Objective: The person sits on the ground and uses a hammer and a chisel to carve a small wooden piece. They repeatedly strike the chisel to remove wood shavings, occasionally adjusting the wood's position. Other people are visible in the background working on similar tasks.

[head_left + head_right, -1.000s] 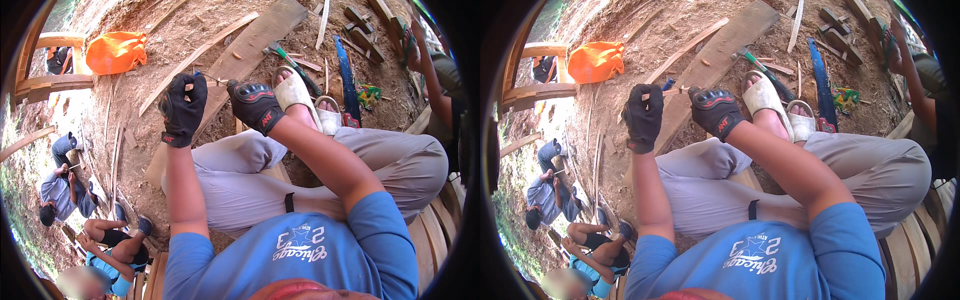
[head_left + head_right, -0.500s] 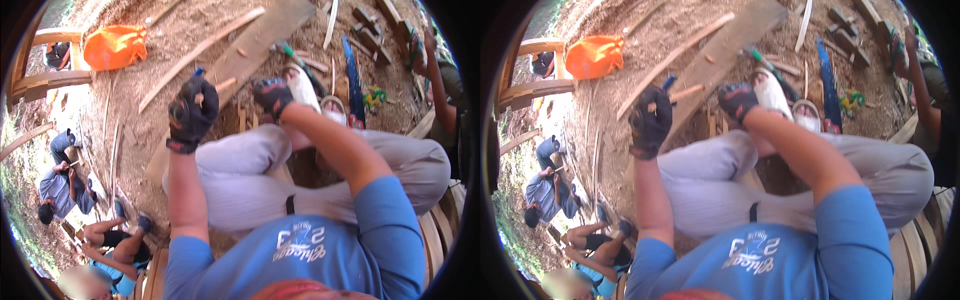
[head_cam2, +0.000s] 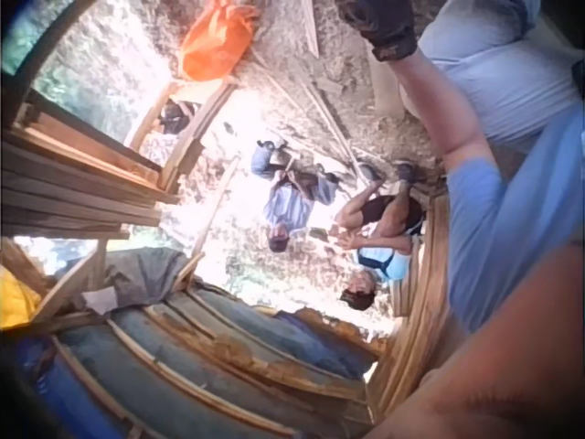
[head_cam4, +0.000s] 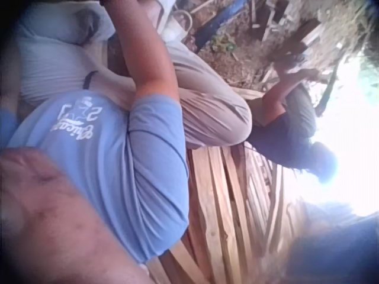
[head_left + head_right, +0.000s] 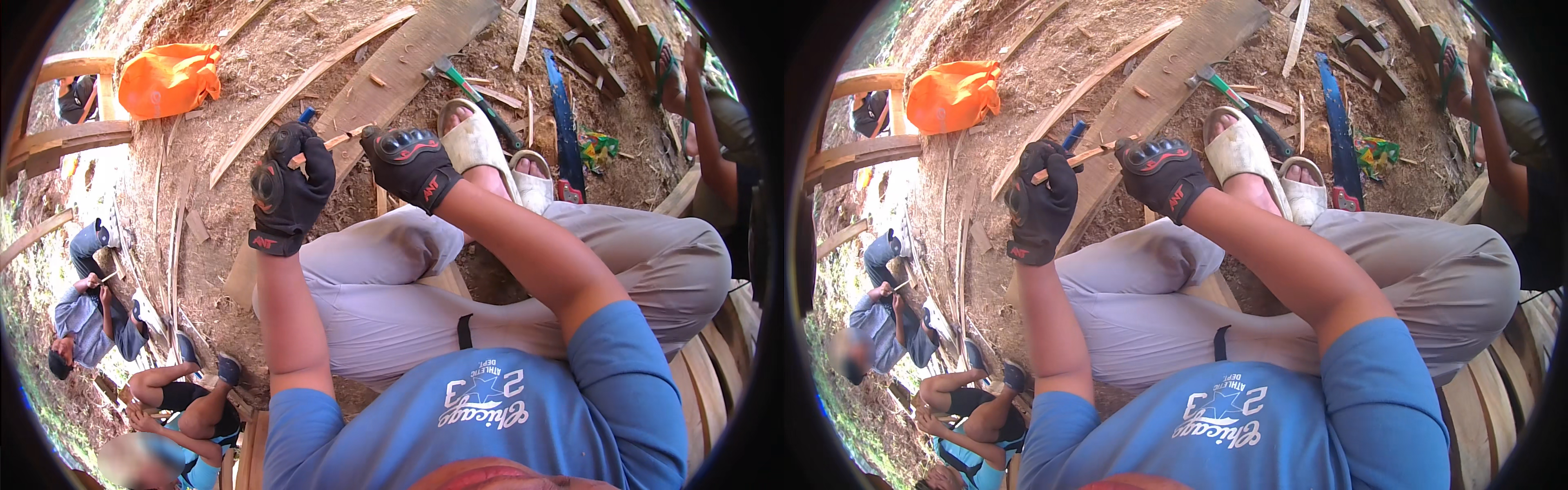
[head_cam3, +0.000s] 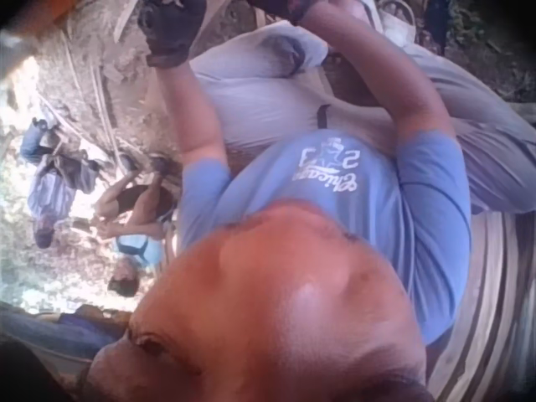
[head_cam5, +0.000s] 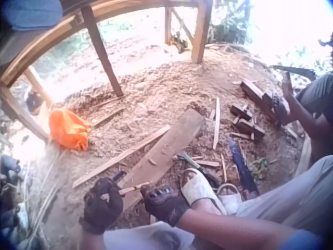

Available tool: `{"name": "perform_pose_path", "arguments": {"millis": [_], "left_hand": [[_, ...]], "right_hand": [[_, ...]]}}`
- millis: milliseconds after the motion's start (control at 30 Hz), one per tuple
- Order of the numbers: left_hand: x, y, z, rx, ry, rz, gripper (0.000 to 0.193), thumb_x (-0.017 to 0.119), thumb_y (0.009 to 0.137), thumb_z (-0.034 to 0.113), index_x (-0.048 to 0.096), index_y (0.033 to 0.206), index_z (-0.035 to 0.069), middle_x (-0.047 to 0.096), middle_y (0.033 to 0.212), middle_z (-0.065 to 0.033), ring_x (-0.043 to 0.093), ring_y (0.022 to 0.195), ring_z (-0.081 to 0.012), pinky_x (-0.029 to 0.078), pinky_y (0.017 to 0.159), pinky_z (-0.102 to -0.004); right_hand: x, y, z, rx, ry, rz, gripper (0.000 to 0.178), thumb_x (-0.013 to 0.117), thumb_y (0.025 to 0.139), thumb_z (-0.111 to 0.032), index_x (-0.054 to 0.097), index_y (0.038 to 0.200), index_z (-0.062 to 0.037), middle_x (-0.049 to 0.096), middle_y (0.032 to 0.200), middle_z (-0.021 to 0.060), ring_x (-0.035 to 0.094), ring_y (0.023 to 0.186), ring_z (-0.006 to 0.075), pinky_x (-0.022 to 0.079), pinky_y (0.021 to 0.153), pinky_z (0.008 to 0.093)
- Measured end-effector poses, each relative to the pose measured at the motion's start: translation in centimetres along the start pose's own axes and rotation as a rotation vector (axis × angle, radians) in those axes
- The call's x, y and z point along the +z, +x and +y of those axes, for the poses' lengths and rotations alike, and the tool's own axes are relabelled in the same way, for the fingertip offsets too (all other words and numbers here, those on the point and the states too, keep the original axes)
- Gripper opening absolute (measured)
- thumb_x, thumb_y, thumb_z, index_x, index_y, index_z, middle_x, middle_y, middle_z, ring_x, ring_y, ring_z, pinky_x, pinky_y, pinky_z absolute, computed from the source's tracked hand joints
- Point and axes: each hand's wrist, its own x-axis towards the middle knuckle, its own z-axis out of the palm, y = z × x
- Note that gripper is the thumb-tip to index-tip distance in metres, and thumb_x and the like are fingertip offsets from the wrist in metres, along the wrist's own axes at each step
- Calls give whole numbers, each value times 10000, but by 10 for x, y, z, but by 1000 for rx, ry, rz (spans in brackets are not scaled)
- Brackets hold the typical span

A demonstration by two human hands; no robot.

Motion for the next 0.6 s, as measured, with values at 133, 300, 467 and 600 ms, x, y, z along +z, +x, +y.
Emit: {"name": "perform_pose_path", "arguments": {"millis": [133,300,467,600], "left_hand": [[2,0,8,74,-6,2,112,584,952,119,602,857,62,649,780,-158,674,709,-375,537,644,-469],[5,-3,5,2,-6,15,85,592,941,108,620,875,64,665,789,-154,696,736,-375,567,678,-456],[3,2,-1,-19,34,13,108,587,955,120,615,870,59,661,777,-155,681,698,-365,553,644,-454],[0,0,2,77,62,-1,85,609,945,108,621,876,60,664,781,-151,683,701,-354,556,646,-439]], "right_hand": [[44,-6,44,62,-65,-109,192,520,920,-128,692,989,-80,739,836,180,741,769,364,584,671,480],[74,-7,77,109,-76,-125,217,494,946,-116,677,1049,-61,735,834,192,735,765,377,579,672,496],[20,2,20,82,39,-55,208,493,970,-144,658,1059,-53,723,805,184,724,739,384,564,640,503],[17,7,21,90,73,-166,212,487,991,-156,651,1054,-37,725,844,190,722,776,391,563,673,512]]}}
